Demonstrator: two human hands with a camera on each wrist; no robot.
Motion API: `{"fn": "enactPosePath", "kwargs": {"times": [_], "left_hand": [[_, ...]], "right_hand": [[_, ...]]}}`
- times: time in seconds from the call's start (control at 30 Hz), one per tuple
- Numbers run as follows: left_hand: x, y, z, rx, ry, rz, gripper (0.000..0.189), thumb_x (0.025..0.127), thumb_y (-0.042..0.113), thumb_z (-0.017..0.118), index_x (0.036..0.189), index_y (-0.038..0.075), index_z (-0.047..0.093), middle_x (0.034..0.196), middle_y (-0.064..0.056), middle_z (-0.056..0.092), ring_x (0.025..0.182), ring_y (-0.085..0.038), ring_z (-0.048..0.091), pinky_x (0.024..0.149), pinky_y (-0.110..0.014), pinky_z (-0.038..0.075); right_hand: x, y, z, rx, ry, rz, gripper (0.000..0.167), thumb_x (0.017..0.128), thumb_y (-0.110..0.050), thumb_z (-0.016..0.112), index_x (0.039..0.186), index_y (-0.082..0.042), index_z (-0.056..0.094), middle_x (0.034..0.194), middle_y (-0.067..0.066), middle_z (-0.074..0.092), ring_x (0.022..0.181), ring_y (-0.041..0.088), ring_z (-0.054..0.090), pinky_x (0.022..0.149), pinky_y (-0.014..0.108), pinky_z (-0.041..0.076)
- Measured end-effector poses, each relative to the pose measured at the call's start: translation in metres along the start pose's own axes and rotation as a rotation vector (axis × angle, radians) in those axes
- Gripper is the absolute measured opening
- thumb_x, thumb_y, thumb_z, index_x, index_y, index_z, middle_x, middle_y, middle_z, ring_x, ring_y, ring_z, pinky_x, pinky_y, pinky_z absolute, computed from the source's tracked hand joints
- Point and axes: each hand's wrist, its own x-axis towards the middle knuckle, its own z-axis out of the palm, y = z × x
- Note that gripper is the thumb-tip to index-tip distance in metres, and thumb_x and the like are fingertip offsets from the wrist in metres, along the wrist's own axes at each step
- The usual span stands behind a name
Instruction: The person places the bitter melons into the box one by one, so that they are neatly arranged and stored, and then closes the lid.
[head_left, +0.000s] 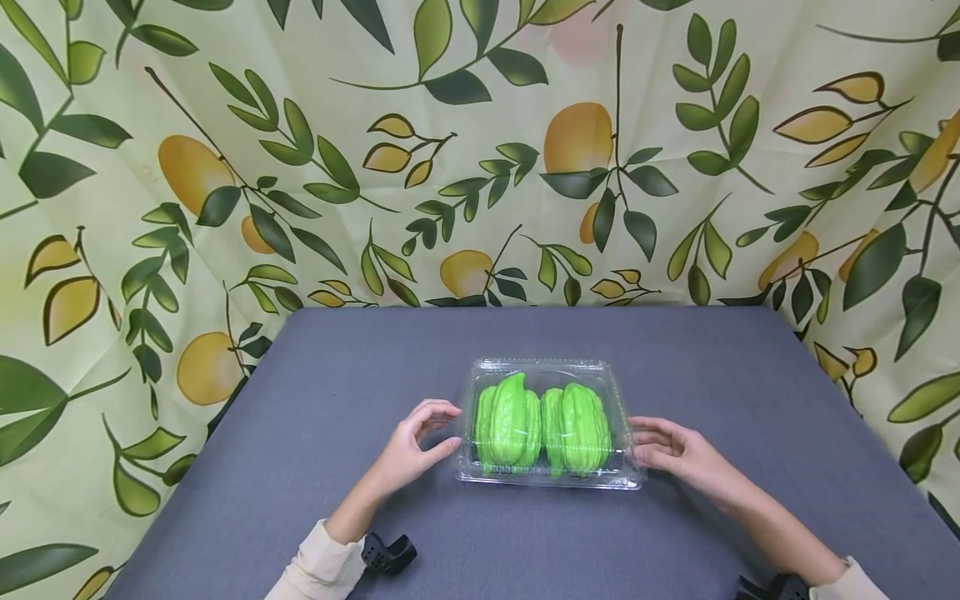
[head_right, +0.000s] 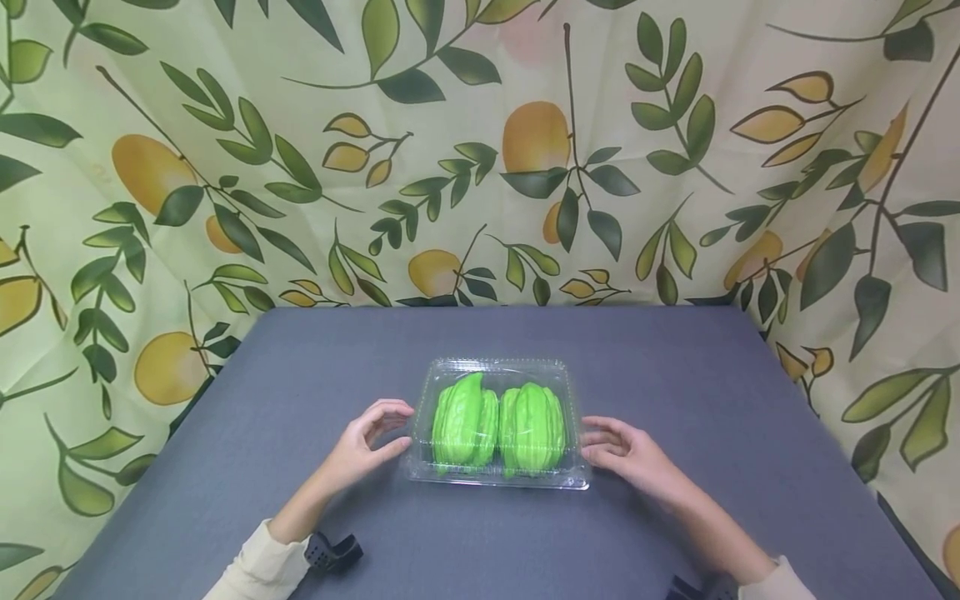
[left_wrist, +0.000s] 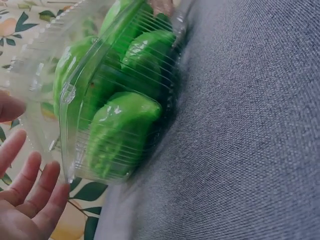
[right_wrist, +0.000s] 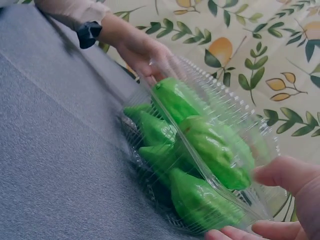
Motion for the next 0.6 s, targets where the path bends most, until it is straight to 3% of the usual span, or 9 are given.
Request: {"fn": "enactPosePath", "kwargs": {"times": [0.27,0.43,0.53,0.6], "left_hand": [[-0.003,-0.002,-0.001,0.01,-0.032,-0.065,0.037,0.083,-0.001,0.069,0.118,-0.007,0.056,0.11,-0.025,0.057,0.094,-0.018,0.062,0.083,-0.025,0.057],[-0.005,-0.002,-0.003,0.006,-0.066,-0.088,0.041,0.084,0.001,0.069,0.12,-0.008,0.054,0.105,-0.027,0.057,0.092,-0.021,0.062,0.082,-0.022,0.056],[-0.006,-0.004,-0.003,0.002,-0.094,-0.118,0.043,0.084,0.001,0.069,0.122,-0.009,0.052,0.103,-0.027,0.057,0.092,-0.017,0.061,0.081,-0.022,0.056],[-0.007,-0.004,-0.003,0.006,-0.11,-0.143,0.045,0.084,0.002,0.07,0.123,-0.009,0.051,0.102,-0.026,0.057,0.091,-0.014,0.06,0.08,-0.022,0.056]], "right_hand": [[-0.003,0.006,-0.003,0.078,-0.132,-0.016,0.063,0.097,-0.013,0.054,0.14,0.021,0.022,0.119,0.013,0.062,0.097,-0.006,0.063,0.082,0.018,0.055],[-0.002,0.009,-0.002,0.172,-0.194,0.0,0.064,0.098,-0.012,0.052,0.134,0.028,0.019,0.108,-0.005,0.065,0.097,-0.002,0.066,0.085,0.018,0.056],[-0.002,0.011,-0.001,0.212,-0.231,0.003,0.056,0.098,-0.011,0.052,0.128,0.029,0.027,0.104,-0.009,0.066,0.096,0.0,0.066,0.085,0.021,0.057],[-0.002,0.011,0.0,0.224,-0.257,-0.004,0.042,0.098,-0.011,0.051,0.121,0.023,0.04,0.102,-0.009,0.066,0.095,0.003,0.068,0.084,0.023,0.058]]}}
